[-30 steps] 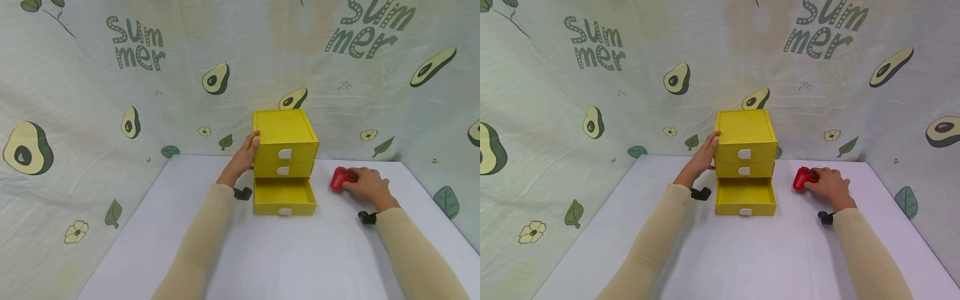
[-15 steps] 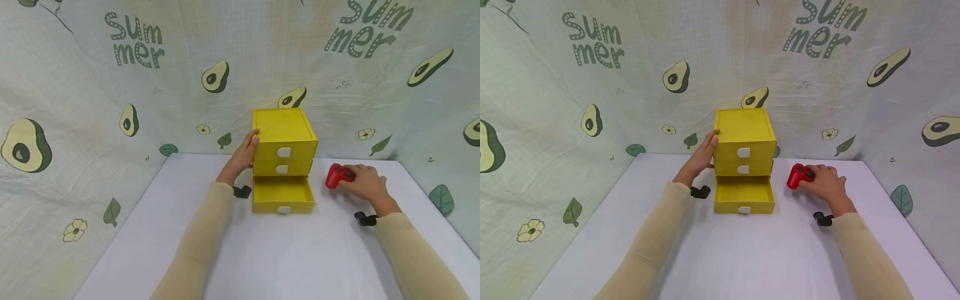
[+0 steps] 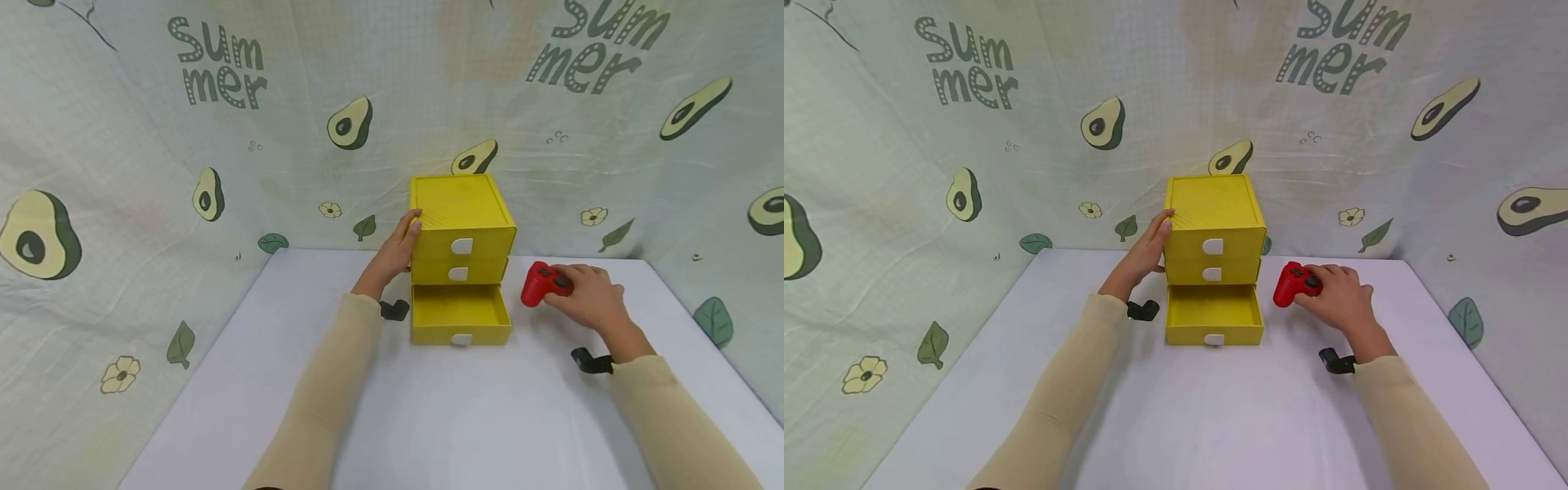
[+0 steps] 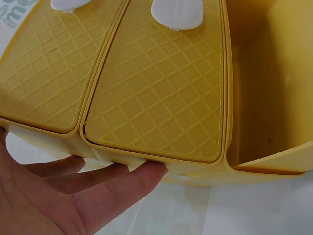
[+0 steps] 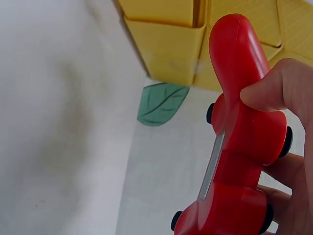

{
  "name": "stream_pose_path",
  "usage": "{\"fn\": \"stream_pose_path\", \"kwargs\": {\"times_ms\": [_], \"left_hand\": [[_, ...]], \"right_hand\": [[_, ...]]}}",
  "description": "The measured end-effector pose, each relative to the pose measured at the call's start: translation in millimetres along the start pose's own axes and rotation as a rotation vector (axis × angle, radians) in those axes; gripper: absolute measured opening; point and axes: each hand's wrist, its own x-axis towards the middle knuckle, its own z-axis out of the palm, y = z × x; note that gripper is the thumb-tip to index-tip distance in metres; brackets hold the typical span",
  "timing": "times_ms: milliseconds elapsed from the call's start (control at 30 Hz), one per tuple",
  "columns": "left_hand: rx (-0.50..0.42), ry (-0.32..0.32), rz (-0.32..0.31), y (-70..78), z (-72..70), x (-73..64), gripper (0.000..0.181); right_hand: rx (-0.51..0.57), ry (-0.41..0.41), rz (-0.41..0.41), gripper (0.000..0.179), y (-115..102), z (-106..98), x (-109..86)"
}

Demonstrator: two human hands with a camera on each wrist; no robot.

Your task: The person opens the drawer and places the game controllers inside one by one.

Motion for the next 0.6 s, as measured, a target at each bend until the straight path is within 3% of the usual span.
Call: {"fn": "stream_pose_path", "kwargs": {"times_ms": [600], "left_hand": [[-0.023,-0.003,0.006,-1.6,-0.7,-0.5,0.046]], "right_hand": [[0.013,0.045,-0.060,0.076,-40.9,-2.6,-22.2]]}}
